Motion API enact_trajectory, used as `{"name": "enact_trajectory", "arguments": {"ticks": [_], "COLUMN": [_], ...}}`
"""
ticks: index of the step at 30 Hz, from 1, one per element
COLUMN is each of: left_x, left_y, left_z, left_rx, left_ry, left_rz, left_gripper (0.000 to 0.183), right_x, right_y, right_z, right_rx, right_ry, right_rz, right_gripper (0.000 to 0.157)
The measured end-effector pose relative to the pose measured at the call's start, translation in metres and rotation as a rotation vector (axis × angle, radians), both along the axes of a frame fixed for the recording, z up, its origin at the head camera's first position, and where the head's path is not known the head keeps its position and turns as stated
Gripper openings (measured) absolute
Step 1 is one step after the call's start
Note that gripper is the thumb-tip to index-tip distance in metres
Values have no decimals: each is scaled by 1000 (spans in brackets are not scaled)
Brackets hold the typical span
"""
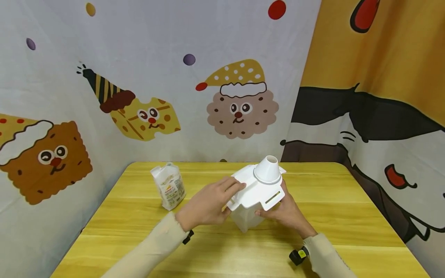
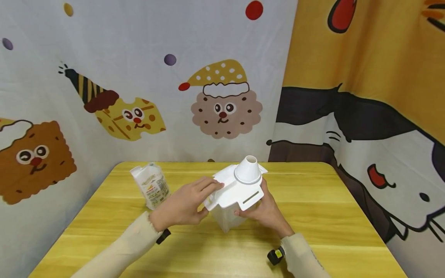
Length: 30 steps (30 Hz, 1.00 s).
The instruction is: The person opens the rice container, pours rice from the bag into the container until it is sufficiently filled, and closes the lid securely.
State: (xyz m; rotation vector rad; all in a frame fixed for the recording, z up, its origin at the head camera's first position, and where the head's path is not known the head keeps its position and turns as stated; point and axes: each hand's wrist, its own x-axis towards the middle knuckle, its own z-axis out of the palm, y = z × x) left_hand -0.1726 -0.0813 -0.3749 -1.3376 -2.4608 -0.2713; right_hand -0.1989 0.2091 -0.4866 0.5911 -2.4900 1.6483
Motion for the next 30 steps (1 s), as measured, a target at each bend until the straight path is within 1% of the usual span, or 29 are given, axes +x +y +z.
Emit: {"name": "enact_trajectory", "arguments": {"ticks": [6,9,14,19,23,26,30], "left_x": [-1,-1,-3,-9,-15,-18,-22], "left_y": [-3,-1,10,18,24,30,38], "left_z": [11,17,27,35,40,44,47], "left_rx": [18,25,20,26,14,12,28], "left_ry": [-191,-243,-237,-234,-255,-266,-277], "left_rz": [7,16,55,91,118,131,130], "left_gripper": [79,74,66,62,58,53,41], "right_x": [2,2,2,3,3,3,2], "right_y": [-1,-1,0,-1,-2,-1,0], "right_z": [1,2,3,5,5,4,2], "right_rx": [-4,-4,-8,3,2,-5,-11], "right_ry": [-15,-17,-10,-21,-22,-19,-15], "right_rz": [4,4,8,1,1,4,4], "right_gripper": [129,129,128,128,128,127,128]}}
